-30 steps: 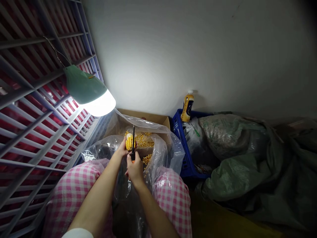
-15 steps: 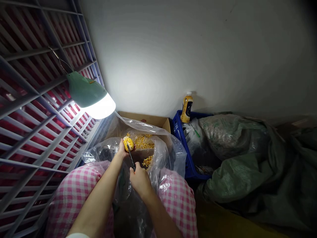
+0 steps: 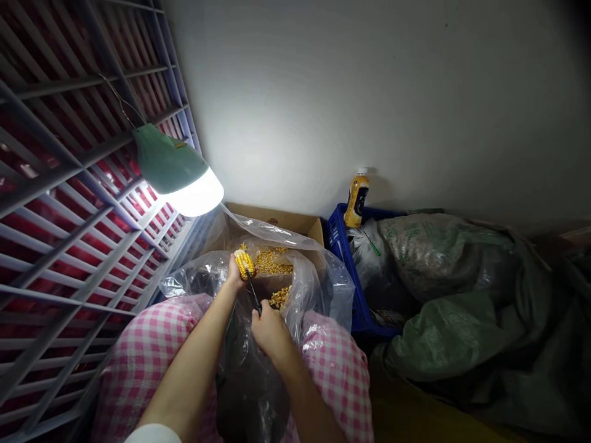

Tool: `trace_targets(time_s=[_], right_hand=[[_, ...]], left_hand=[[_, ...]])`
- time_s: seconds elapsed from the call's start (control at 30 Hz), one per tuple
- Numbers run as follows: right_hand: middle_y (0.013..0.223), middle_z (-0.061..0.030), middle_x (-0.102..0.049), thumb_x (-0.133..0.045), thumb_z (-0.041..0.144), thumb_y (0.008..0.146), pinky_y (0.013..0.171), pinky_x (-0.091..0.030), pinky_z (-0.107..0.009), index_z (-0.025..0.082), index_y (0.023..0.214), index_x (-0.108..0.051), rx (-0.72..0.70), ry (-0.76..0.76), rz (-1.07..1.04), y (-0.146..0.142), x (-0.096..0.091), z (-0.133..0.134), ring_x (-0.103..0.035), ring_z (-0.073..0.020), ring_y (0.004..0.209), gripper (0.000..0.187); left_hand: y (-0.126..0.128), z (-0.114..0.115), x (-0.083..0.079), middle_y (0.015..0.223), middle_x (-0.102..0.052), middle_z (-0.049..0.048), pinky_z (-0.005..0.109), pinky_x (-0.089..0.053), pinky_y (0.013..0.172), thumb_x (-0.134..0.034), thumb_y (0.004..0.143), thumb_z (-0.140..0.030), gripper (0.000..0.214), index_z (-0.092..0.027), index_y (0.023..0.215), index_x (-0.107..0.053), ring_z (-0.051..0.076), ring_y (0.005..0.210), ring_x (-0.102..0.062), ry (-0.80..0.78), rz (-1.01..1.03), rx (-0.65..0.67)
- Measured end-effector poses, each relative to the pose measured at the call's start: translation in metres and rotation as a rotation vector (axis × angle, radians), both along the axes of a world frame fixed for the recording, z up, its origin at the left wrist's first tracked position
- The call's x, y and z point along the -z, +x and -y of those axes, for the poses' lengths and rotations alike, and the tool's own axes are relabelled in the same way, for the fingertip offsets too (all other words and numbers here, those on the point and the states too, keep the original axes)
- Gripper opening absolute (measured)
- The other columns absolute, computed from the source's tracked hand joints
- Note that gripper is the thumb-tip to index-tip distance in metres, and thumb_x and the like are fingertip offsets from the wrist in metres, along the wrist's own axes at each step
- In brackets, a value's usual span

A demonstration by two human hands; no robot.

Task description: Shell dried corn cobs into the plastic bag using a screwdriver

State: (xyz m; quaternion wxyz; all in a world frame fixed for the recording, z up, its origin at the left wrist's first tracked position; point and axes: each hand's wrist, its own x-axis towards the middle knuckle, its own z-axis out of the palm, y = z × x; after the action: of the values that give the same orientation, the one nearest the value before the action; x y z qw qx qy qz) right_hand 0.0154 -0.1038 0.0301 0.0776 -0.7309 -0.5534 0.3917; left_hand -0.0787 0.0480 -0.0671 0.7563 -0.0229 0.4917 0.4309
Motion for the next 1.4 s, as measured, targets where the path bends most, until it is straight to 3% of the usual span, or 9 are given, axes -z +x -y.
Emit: trace_targets(time_s=[0.2, 0.4, 0.53, 0.7, 1.0, 1.1, 1.23, 1.3, 1.4], right_hand=[[0.095, -0.0175, -0.066, -0.037, 0.023, 0.087, 0.07, -0.044, -0.034, 0.011, 0.107, -0.052, 0.001, -0.019, 0.024, 0.0, -0.002, 0.0, -0.063, -0.0282, 0.09, 0.028], [0.09, -0.0141, -0.066, -0.031, 0.025, 0.09, 0.068, -0.045, -0.032, 0.015, 0.107, -0.05, 0.106, 0.113, 0.086, -0.001, -0.007, -0.008, -0.064, -0.0251, 0.085, 0.027], [0.089, -0.0127, -0.066, -0.036, 0.026, 0.088, 0.068, -0.046, -0.032, 0.016, 0.103, -0.053, 0.041, 0.03, -0.013, 0.003, -0.002, -0.003, -0.064, -0.0247, 0.086, 0.025], [0.093, -0.0163, -0.065, -0.037, 0.025, 0.087, 0.073, -0.046, -0.036, 0.013, 0.104, -0.053, 0.035, -0.009, -0.007, 0.004, 0.002, -0.004, -0.063, -0.0263, 0.089, 0.026], [0.088, -0.0161, -0.062, -0.035, 0.026, 0.088, 0.066, -0.048, -0.038, 0.013, 0.1, -0.05, 0.067, -0.063, -0.08, -0.002, 0.012, -0.012, -0.064, -0.0229, 0.071, 0.024], [0.085, -0.014, -0.06, -0.031, 0.03, 0.089, 0.054, -0.049, -0.036, 0.014, 0.1, -0.047, 0.114, -0.129, -0.161, -0.006, 0.019, -0.016, -0.06, -0.0187, 0.053, 0.025], [0.07, -0.0029, -0.053, -0.021, 0.036, 0.091, 0.042, -0.047, -0.031, 0.018, 0.1, -0.043, 0.203, -0.345, -0.495, -0.007, 0.022, -0.026, -0.047, -0.0102, 0.036, 0.03], [0.067, -0.0011, -0.052, -0.018, 0.037, 0.092, 0.045, -0.048, -0.031, 0.018, 0.099, -0.043, 0.189, -0.368, -0.54, -0.006, 0.02, -0.028, -0.048, -0.0099, 0.039, 0.032], [0.081, -0.0114, -0.058, -0.025, 0.032, 0.091, 0.061, -0.051, -0.039, 0.015, 0.099, -0.046, 0.143, -0.244, -0.32, -0.008, 0.015, -0.025, -0.062, -0.0196, 0.063, 0.028]], left_hand=[[0.005, 0.002, 0.001, 0.049, -0.053, 0.0017, 0.025, -0.044, 0.038, -0.021, 0.087, -0.054, 0.048, -0.017, 0.076, -0.05, 0.015, 0.038, -0.054, 0.085, -0.14, 0.047], [0.006, 0.003, 0.002, 0.048, -0.052, 0.0014, 0.025, -0.045, 0.038, -0.022, 0.088, -0.052, 0.047, -0.016, 0.077, -0.051, 0.015, 0.037, -0.054, 0.115, -0.151, 0.045], [0.006, 0.001, 0.004, 0.049, -0.052, 0.0007, 0.024, -0.044, 0.037, -0.024, 0.087, -0.053, 0.046, -0.016, 0.079, -0.051, 0.014, 0.037, -0.053, 0.073, -0.154, 0.017], [0.006, -0.002, 0.008, 0.052, -0.054, 0.0032, 0.024, -0.042, 0.035, -0.024, 0.087, -0.053, 0.047, -0.016, 0.081, -0.052, 0.016, 0.04, -0.055, 0.091, -0.148, 0.083], [0.008, 0.0, 0.01, 0.048, -0.054, 0.0034, 0.025, -0.044, 0.036, -0.026, 0.086, -0.052, 0.046, -0.016, 0.073, -0.052, 0.015, 0.037, -0.053, 0.088, -0.226, 0.094], [0.009, 0.001, 0.011, 0.045, -0.051, 0.0017, 0.024, -0.043, 0.036, -0.028, 0.085, -0.049, 0.044, -0.016, 0.07, -0.051, 0.014, 0.035, -0.051, 0.117, -0.247, 0.067], [0.007, 0.002, 0.01, 0.043, -0.051, 0.0024, 0.022, -0.04, 0.034, -0.023, 0.085, -0.045, 0.045, -0.015, 0.068, -0.051, 0.014, 0.034, -0.05, 0.135, -0.298, 0.058], [0.008, 0.002, 0.01, 0.043, -0.051, 0.0027, 0.022, -0.04, 0.035, -0.022, 0.086, -0.043, 0.044, -0.015, 0.068, -0.051, 0.014, 0.034, -0.05, 0.133, -0.328, 0.043], [0.01, 0.003, 0.012, 0.043, -0.052, 0.0024, 0.022, -0.042, 0.037, -0.027, 0.086, -0.044, 0.04, -0.016, 0.07, -0.051, 0.013, 0.034, -0.05, 0.121, -0.375, 0.009]])
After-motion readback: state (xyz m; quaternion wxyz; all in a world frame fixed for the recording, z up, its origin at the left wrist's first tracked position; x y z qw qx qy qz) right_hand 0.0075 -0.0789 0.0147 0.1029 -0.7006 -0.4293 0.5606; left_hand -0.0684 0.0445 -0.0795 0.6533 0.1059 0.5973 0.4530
